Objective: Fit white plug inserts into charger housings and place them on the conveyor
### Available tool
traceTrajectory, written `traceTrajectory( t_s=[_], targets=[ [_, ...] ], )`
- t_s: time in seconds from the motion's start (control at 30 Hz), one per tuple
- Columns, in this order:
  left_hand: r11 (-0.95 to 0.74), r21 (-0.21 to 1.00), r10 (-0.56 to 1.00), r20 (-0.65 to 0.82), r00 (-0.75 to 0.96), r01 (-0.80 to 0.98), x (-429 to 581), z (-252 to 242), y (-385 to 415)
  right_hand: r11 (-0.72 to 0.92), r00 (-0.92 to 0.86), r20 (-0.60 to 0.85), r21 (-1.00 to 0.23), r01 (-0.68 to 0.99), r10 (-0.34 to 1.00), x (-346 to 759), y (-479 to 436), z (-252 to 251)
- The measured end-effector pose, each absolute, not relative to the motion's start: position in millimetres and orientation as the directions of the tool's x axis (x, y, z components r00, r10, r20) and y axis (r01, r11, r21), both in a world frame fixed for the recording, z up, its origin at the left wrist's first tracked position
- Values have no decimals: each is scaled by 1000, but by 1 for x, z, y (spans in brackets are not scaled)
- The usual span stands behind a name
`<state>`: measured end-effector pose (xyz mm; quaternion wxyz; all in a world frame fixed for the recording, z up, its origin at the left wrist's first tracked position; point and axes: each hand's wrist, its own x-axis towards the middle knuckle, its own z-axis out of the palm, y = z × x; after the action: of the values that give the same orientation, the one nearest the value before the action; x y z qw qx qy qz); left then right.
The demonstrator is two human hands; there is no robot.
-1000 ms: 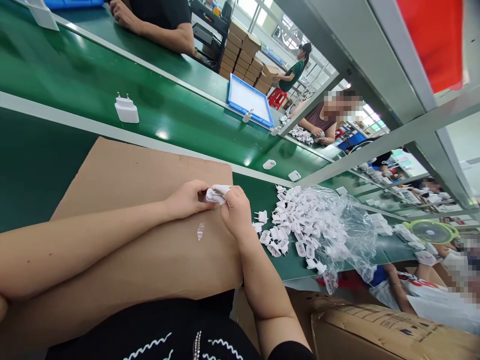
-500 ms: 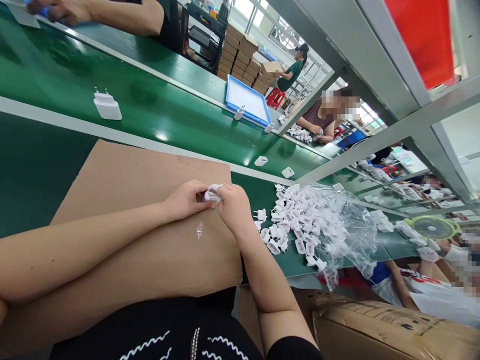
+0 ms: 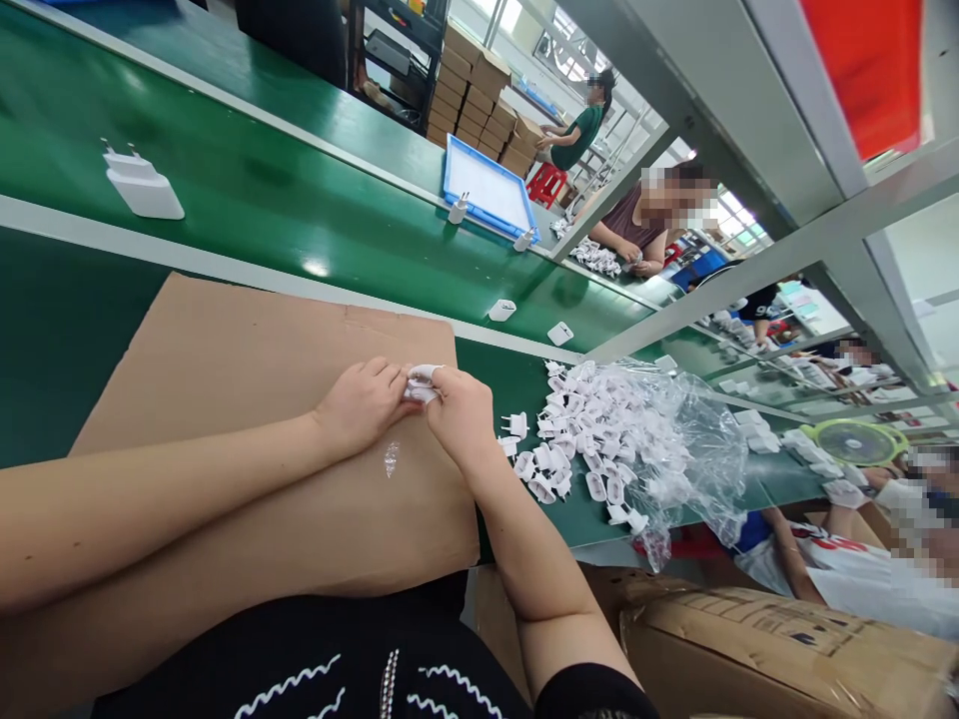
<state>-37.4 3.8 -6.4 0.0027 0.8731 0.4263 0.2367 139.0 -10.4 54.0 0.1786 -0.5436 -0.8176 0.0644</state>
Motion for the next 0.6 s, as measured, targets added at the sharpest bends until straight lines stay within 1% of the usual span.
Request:
traceTrajectory(
  t_s=[0.07, 0.13, 0.23, 0.33, 0.4, 0.43, 0.5, 0.53, 0.57, 0.6],
  targets=[
    [-610, 120, 755, 391, 527, 784, -37, -4, 1, 395, -334, 232, -310, 865, 914, 141, -10, 51],
    [-583, 65, 768, 368, 523, 810, -37, 0, -1, 426, -361, 249, -301, 853, 899, 145, -8, 49],
    [-568, 47, 782, 344, 520, 822, -37, 2, -2, 454, -393, 248, -282, 845, 885, 148, -6, 47],
    [-562, 71, 789, 343, 509, 824, -37, 1, -1, 446, -382, 247, -306, 841, 891, 147, -5, 46],
    [-583, 133, 780, 367, 506, 802, -38, -3, 2, 422, -355, 244, -344, 839, 903, 145, -6, 45],
    [-604, 190, 771, 385, 507, 774, -39, -5, 3, 408, -340, 237, -372, 834, 910, 145, -8, 46],
    [-638, 351, 764, 401, 505, 686, -42, -8, 7, 391, -327, 218, -438, 810, 920, 151, -12, 50],
    [-628, 443, 778, 381, 499, 640, -43, -8, 9, 388, -323, 215, -458, 800, 922, 158, -15, 53],
    [-591, 534, 805, 340, 486, 604, -45, -7, 12, 388, -322, 219, -456, 801, 921, 168, -19, 56],
    [-533, 613, 838, 285, 466, 583, -48, -5, 17, 382, -313, 225, -424, 821, 923, 180, -23, 60]
  ],
)
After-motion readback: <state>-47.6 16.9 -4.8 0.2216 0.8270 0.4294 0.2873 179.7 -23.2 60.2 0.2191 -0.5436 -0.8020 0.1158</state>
